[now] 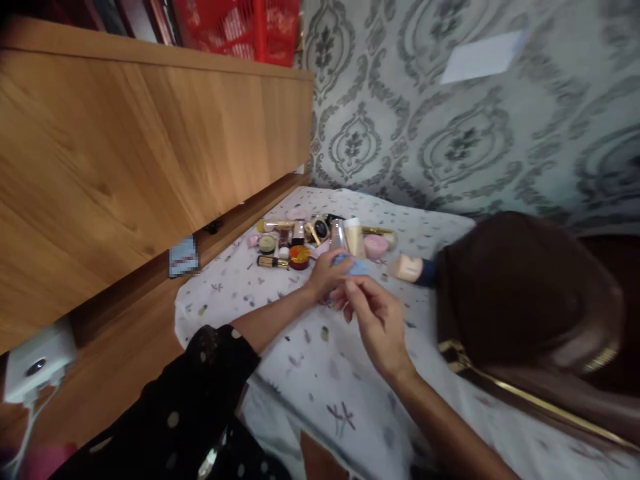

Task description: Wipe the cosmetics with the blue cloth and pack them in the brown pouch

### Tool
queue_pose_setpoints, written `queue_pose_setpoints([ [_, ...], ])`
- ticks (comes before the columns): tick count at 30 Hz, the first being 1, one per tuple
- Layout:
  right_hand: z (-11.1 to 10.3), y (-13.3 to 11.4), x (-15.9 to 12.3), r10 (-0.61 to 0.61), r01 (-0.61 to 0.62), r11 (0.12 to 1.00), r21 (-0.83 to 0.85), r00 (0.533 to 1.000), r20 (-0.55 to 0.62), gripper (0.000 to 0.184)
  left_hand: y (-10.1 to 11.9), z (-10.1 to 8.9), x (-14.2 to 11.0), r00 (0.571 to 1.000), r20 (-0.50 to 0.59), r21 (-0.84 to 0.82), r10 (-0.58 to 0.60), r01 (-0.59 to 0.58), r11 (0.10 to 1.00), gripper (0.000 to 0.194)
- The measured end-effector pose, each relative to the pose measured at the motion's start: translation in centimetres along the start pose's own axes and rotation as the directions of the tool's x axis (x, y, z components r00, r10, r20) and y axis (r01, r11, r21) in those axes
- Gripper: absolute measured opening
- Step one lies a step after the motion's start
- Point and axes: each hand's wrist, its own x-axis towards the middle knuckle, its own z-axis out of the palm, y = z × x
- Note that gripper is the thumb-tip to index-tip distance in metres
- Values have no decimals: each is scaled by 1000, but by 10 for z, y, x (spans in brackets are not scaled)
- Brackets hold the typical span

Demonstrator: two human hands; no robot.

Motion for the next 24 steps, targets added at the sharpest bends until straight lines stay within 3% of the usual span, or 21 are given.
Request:
queue_pose_setpoints([
  [2, -17, 7, 9, 162, -176, 961, 215, 983, 83, 32, -2, 1, 1, 999, 5, -23, 47, -47, 999, 22],
  [4, -26, 12, 20, 237, -281, 888, 365, 958, 162, 33, -3, 3, 1, 993, 52, -43, 103, -101, 994, 28],
  [10, -39, 17, 39, 275, -347, 732, 586, 938, 212, 29, -4, 14, -8, 955, 191, -82, 229, -216, 973, 23],
  [13, -45, 24, 45, 276, -304, 712, 633, 950, 147, 22, -8, 19, -10, 950, 196, -97, 242, -227, 969, 25],
  [17, -43, 35, 61, 191, -145, 774, 616, 982, -8, 11, -14, 20, -8, 971, 142, -95, 194, -182, 979, 31],
  [21, -31, 42, 72, 96, -29, 881, 472, 988, -119, 11, -14, 18, -6, 979, 115, -49, 167, -162, 986, 31],
  [24, -21, 43, 68, -17, 92, 954, 285, 966, -257, 5, -9, 17, -8, 974, 127, -10, 187, -188, 982, 27],
])
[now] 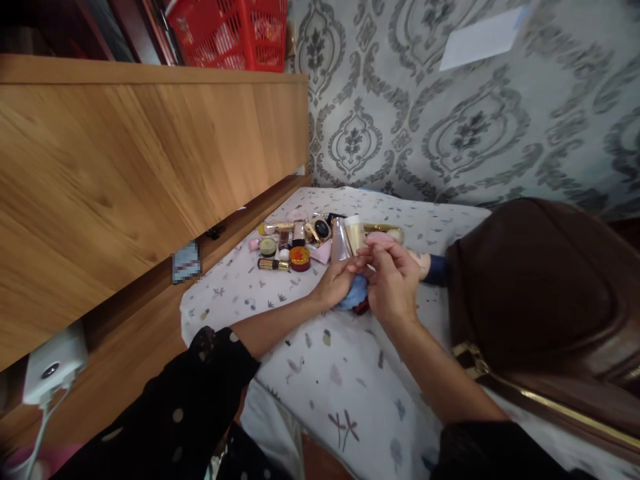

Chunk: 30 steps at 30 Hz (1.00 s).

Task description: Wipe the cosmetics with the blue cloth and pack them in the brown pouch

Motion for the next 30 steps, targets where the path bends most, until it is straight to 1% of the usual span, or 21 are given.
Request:
queue_pose_setpoints([
  [2, 0, -1, -8, -111, 101, 976, -194, 993, -43, 9, 5, -1, -2, 1000, 24, 30, -4, 3, 1000, 29],
  [3, -2, -2, -13, -172, 154, 935, -320, 985, -31, 14, 7, -2, -3, 999, 36, 48, -8, 6, 999, 30],
  [4, -6, -3, -19, -230, 212, 869, -447, 973, 13, 19, 8, -2, -4, 999, 45, 68, -7, 3, 998, 32],
  [6, -17, -3, -32, -294, 325, 687, -650, 942, 160, 34, 11, -4, -6, 999, 51, 109, 17, -23, 994, 34],
  [7, -25, -3, -39, -283, 361, 604, -711, 931, 232, 42, 11, -4, -6, 998, 52, 131, 30, -37, 991, 34],
  [8, -32, -1, -45, -240, 360, 546, -757, 932, 270, 49, 11, -5, -7, 998, 50, 149, 39, -46, 988, 35],
  [10, -45, 4, -56, -134, 315, 476, -821, 949, 286, 61, 11, -5, -8, 998, 47, 160, 40, -47, 986, 36],
  [12, -54, 8, -64, -52, 274, 434, -859, 959, 279, 72, 12, -6, -9, 997, 63, 160, 42, -51, 986, 38],
  [14, -60, 12, -67, -10, 253, 402, -880, 962, 272, 80, 16, -7, -11, 990, 127, 177, 60, -82, 981, 37],
  [16, -62, 14, -67, 9, 233, 382, -895, 967, 255, 86, 21, -10, -13, 967, 238, 220, 86, -140, 965, 29],
  [18, -64, 15, -66, 10, 220, 369, -903, 970, 241, 86, 27, -14, -14, 933, 340, 258, 115, -210, 943, 22],
  [20, -65, 14, -63, 11, 215, 359, -908, 972, 235, 86, 30, -17, -13, 912, 383, 285, 144, -265, 921, 19],
  [22, -65, 11, -62, 31, 215, 354, -910, 970, 241, 87, 32, -18, -12, 915, 375, 302, 150, -273, 913, 17],
  [24, -63, 7, -62, 70, 215, 342, -915, 965, 253, 89, 31, -17, -10, 929, 341, 306, 140, -251, 919, 21],
  [27, -60, 1, -65, 110, 221, 306, -926, 958, 265, 86, 29, -14, -11, 952, 278, 263, 127, -202, 943, 27],
  [30, -58, -2, -67, 99, 244, 310, -919, 953, 287, 87, 28, -11, -14, 975, 201, 201, 90, -131, 971, 30],
])
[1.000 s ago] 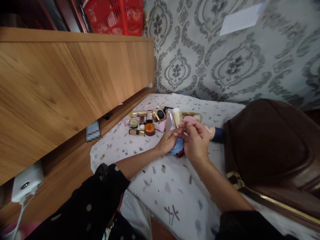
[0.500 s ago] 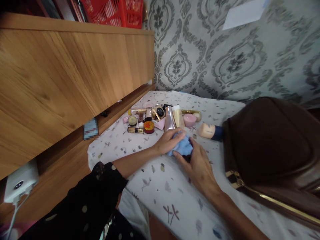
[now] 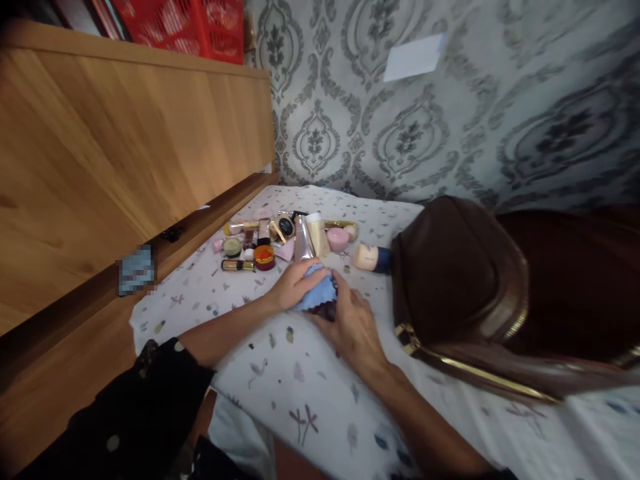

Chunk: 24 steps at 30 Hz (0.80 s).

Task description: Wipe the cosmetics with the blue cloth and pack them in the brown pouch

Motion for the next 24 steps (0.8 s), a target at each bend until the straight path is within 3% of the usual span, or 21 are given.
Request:
queue_pose_setpoints([
  [7, 1, -8, -4, 34, -27, 987, 159, 998, -46, 91, -5, 3, 0, 970, -187, -223, -158, 115, 968, 35],
  [12, 1, -9, -6, 34, -24, 949, 316, 999, -26, 93, -12, 4, 3, 934, -253, -304, -252, 171, 937, 36],
  [18, 2, -10, -7, -26, 36, 960, 277, 999, -38, 90, -18, 8, 4, 891, -312, -378, -330, 202, 903, 35],
  [24, -2, -14, -8, -91, 78, 949, 305, 995, 28, 84, -15, 12, 6, 799, -324, -598, -507, 242, 764, 37],
])
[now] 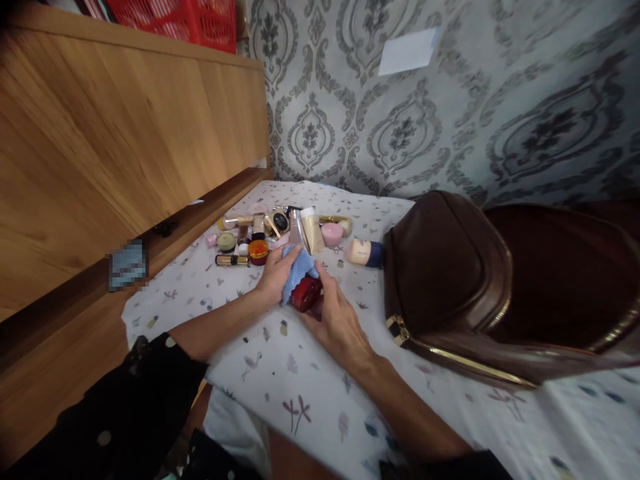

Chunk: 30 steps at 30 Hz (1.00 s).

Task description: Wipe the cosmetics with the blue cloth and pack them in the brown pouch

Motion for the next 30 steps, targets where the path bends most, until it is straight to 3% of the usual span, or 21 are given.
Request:
queue_pose_setpoints([
  [4, -3, -2, 2, -22, 22, 998, 63, 1000, -4, 71, 3, 1, 1, 997, -50, -81, -51, 47, 996, 38],
  [7, -3, -4, 4, 47, -44, 967, 251, 999, -8, 69, 4, -1, 7, 994, -90, -116, -60, 49, 992, 34],
  [10, -4, -7, 7, 199, -175, 819, 546, 980, 16, 67, 7, -4, 12, 994, -107, -102, -21, 10, 995, 30],
  [13, -8, -9, 12, 337, -278, 578, 767, 938, 86, 51, 13, -5, 7, 991, 18, 19, 132, -132, 991, 35],
  [15, -12, -9, 14, 363, -330, 414, 848, 915, 179, 40, 19, -5, -3, 940, 241, 136, 241, -279, 951, 38],
  [17, -16, -8, 16, 347, -387, 278, 879, 894, 284, 33, 25, -4, -14, 817, 493, 246, 300, -462, 852, 37],
  [19, -18, -7, 16, 324, -425, 183, 887, 877, 353, 31, 29, -5, -22, 700, 639, 321, 320, -621, 716, 36],
  [20, -18, -7, 16, 313, -433, 157, 888, 874, 371, 32, 31, -6, -24, 676, 657, 346, 333, -663, 663, 36],
  [23, -17, -9, 15, 283, -418, 174, 892, 888, 361, 36, 31, -8, -27, 667, 653, 419, 359, -713, 563, 32],
  [30, -14, -9, 13, 265, -323, 404, 856, 937, 228, 49, 27, -7, -25, 692, 609, 505, 387, -715, 484, 26],
])
